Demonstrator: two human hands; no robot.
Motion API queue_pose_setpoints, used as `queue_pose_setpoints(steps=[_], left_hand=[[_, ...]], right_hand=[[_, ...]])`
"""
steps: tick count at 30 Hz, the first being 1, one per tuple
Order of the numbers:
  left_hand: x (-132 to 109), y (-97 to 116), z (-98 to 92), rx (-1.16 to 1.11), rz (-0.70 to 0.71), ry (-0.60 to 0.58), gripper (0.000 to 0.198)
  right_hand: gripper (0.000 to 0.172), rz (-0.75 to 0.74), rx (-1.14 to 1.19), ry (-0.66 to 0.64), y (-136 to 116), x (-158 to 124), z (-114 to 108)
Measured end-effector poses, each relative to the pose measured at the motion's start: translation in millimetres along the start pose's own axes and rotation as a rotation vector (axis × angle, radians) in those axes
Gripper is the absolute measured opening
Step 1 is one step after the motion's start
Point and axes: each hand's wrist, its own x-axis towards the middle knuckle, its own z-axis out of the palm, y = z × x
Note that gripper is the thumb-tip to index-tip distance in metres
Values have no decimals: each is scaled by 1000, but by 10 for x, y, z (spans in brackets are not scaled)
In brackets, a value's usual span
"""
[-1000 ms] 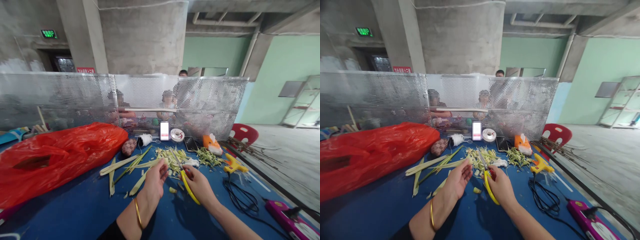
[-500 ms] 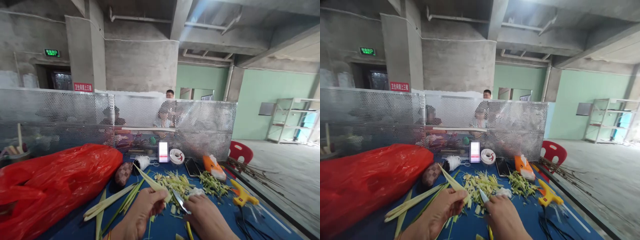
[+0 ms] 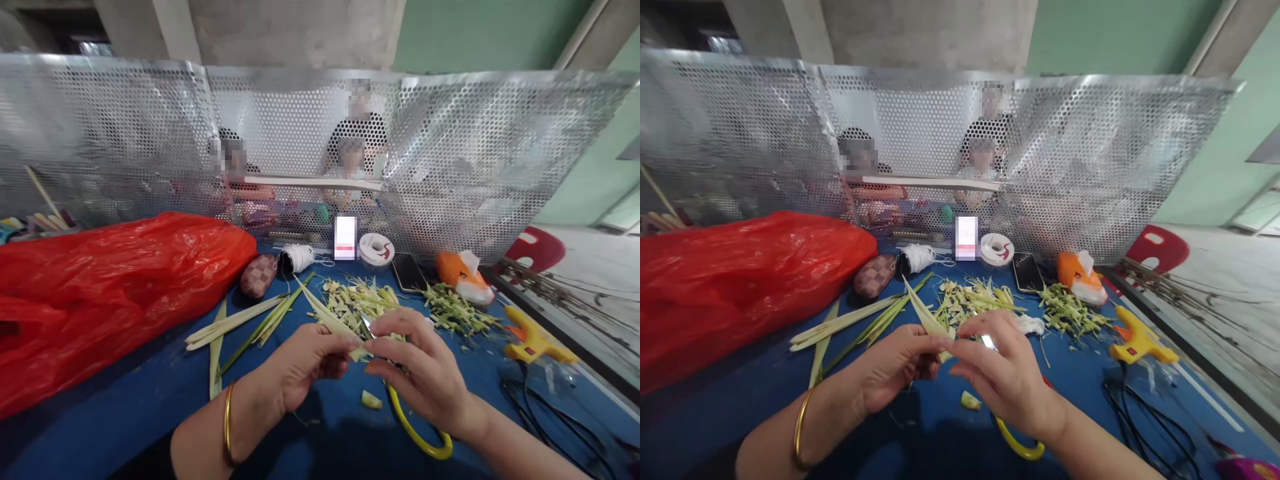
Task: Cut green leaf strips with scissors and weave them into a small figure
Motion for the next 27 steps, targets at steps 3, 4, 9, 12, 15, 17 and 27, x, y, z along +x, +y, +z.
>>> queue_pose_setpoints(steps=[3, 4, 9, 12, 15, 17, 27], left_hand=[[-4, -48, 3, -15, -8, -25, 16], [-4, -65, 1, -25, -20, -33, 15], [0, -78, -1, -81, -86, -11, 12], [-19, -58, 18, -74, -89, -15, 14], [-40, -48, 36, -51, -89, -9, 15], [-43, -47, 34, -42, -86, -11, 17], [-17, -62, -16, 11, -21, -54, 19]], right_hand=[[16, -28, -1, -17, -31, 23, 45], [18, -33, 13, -11, -42, 21, 66], [11, -76, 64, -21, -28, 4, 128], [9, -82, 96, -1, -20, 31, 120], [11, -80, 127, 18, -34, 63, 119], [11, -80, 134, 38, -42, 69, 132], [19, -14, 107, 24, -77, 44, 90]])
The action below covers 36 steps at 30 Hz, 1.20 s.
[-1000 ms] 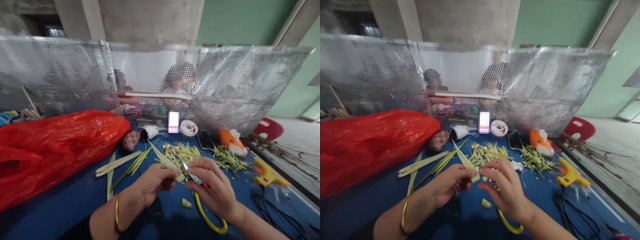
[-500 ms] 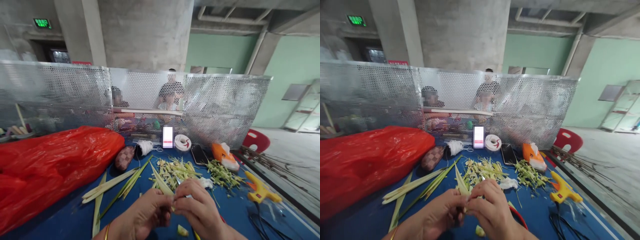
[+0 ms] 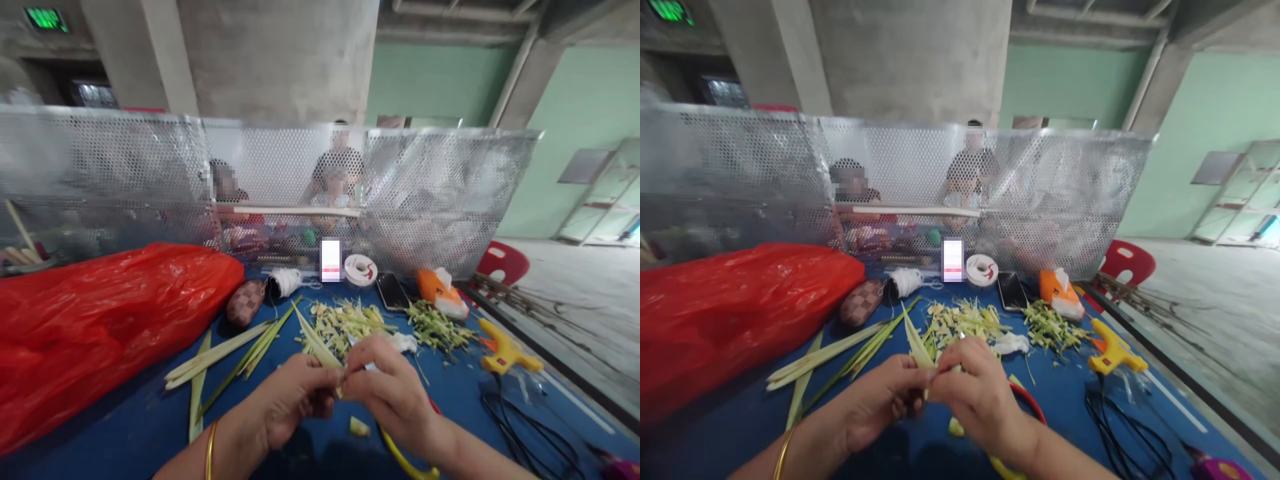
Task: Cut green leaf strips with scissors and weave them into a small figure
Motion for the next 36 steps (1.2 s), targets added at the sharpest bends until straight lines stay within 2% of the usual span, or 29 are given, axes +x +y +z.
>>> queue_pose_setpoints(steps=[3, 8, 14, 20, 27, 36], left_hand=[[-10, 33, 3, -18, -17, -10, 25], [-10, 65, -29, -26, -25, -62, 22], [-56, 89, -4, 56, 84, -75, 25], [-99, 145, 63, 140, 169, 55, 18], [-103, 183, 104, 200, 266, 112, 13], [-46, 128, 82, 323, 301, 162, 7]], right_hand=[[16, 56, -18, -1, 6, -12, -23], [13, 97, -42, 22, 34, -32, -8], [12, 110, -36, 15, 19, -43, 15], [8, 159, 9, 46, 18, -48, 26], [11, 218, 57, -11, 43, -45, 36], [13, 512, 207, -37, -2, -43, 37]])
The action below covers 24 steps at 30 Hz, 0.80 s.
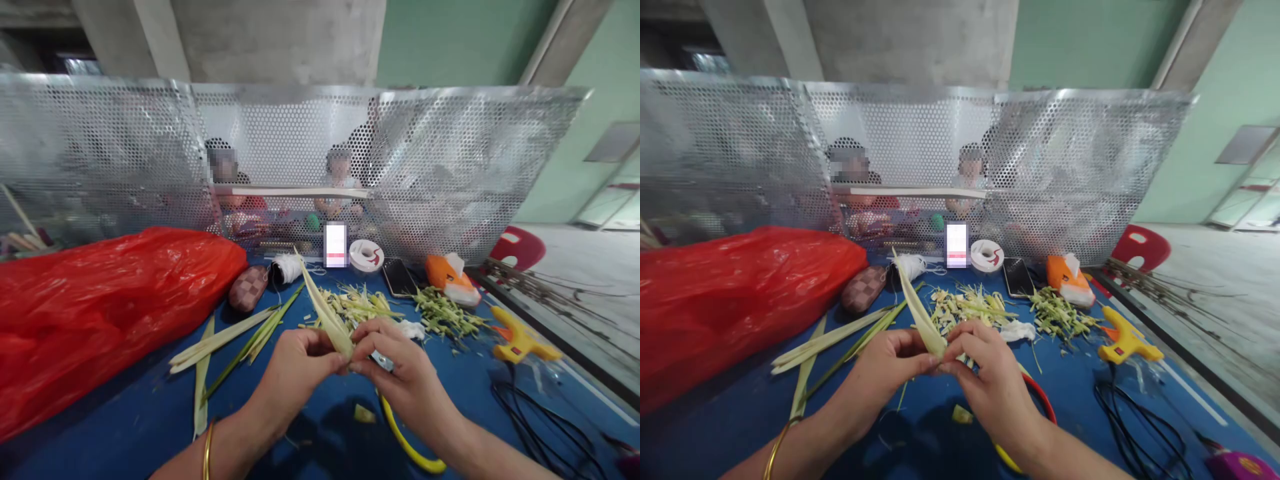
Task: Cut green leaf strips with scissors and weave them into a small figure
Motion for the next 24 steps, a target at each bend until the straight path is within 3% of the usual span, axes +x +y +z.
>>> queue_pose_setpoints(steps=[7, 13, 18, 24], left_hand=[[22, -12, -5, 26, 26, -47, 13], [3, -11, -11, 83, 52, -67, 12], [14, -14, 0, -16, 20, -111, 13], [-7, 12, 6, -88, -70, -95, 14]], right_hand=[[14, 21, -34, -2, 29, 0, 40], [17, 200, -57, 40, 41, -35, 78], [24, 306, 149, 56, 5, 14, 80], [21, 439, 402, 31, -7, 69, 50]])
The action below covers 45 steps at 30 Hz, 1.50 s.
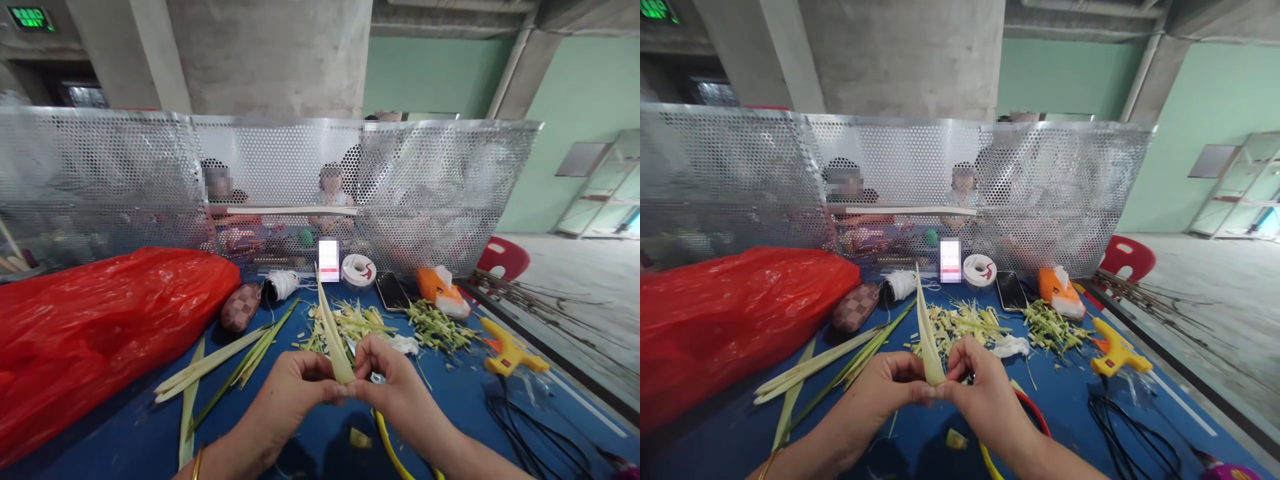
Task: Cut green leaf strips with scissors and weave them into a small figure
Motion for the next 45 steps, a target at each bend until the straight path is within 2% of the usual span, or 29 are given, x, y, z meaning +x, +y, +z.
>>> queue_pose_setpoints(steps=[6, 9, 14, 17, 19, 27, 34, 40, 45], left_hand=[[10, -48, -43, -132, -67, -33, 21], [21, -73, -47, -186, -68, -45, 21], [-4, -48, -16, -207, -41, -1, 18], [-19, -34, -5, -231, -84, 9, 20], [-24, -33, -3, -249, -111, 17, 21], [-26, -40, -9, -277, -136, -11, 20], [-41, -29, 11, -296, -163, -13, 17], [-50, -22, 17, -310, -181, -3, 20], [-53, -18, 20, -377, -235, 27, 25]], right_hand=[[19, 29, 82, -46, -48, 23, -17], [19, -28, 55, -22, -57, 2, -18], [11, -365, -183, 47, -24, -62, -41], [8, -584, -359, 23, -14, -82, -59], [10, -673, -447, 3, -19, -81, -65], [8, -735, -471, 92, -28, -90, -53], [22, -945, -677, 139, -63, -118, -89], [17, -1017, -788, 197, -70, -101, -111], [17, -1070, -806, 172, -32, -69, -124]])
